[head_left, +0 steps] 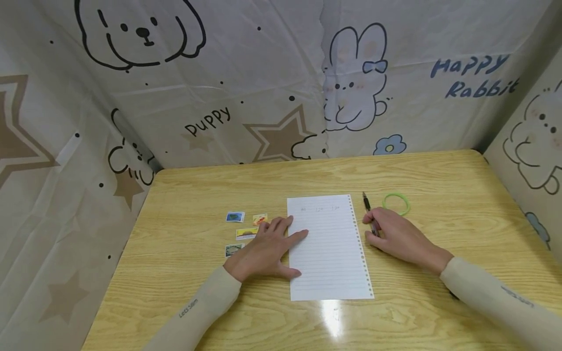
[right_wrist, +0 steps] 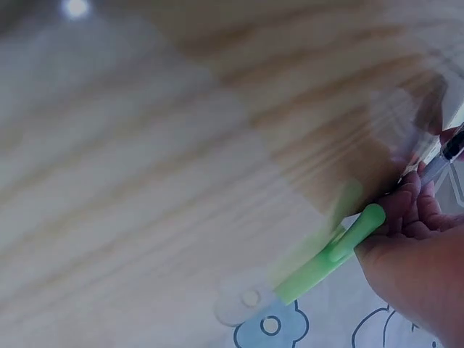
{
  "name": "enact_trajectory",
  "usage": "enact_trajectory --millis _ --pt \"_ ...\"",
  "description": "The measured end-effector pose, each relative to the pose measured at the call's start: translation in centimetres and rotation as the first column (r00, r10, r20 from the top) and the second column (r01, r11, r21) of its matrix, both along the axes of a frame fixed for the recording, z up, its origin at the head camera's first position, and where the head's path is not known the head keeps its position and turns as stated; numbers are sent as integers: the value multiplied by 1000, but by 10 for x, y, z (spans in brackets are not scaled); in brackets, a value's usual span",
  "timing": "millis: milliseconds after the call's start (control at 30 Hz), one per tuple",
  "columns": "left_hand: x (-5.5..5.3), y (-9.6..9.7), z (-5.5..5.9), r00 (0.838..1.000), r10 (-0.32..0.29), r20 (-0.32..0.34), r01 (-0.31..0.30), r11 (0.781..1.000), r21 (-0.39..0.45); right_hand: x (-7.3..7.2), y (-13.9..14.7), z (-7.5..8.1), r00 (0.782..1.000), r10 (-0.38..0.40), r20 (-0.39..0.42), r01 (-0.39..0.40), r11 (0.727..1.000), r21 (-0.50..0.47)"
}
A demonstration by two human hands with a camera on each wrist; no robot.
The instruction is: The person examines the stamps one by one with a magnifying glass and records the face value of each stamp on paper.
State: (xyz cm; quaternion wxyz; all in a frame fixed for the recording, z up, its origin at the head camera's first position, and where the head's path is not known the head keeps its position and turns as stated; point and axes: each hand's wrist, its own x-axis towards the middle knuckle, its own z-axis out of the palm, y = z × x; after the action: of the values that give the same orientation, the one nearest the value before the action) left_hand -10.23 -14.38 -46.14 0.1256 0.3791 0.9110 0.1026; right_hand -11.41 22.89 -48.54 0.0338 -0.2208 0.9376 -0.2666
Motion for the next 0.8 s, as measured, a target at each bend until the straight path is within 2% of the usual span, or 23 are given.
enact_trajectory --millis 533,800 --pt "0 -1 0 1000 -12 -29 12 1000 -2 -1 4 -6 996 71 -51 -73 997 -26" --pt "-1 0 -1 1000 -9 -23 9 1000 -1 3 5 -4 999 46 -2 -46 996 -74"
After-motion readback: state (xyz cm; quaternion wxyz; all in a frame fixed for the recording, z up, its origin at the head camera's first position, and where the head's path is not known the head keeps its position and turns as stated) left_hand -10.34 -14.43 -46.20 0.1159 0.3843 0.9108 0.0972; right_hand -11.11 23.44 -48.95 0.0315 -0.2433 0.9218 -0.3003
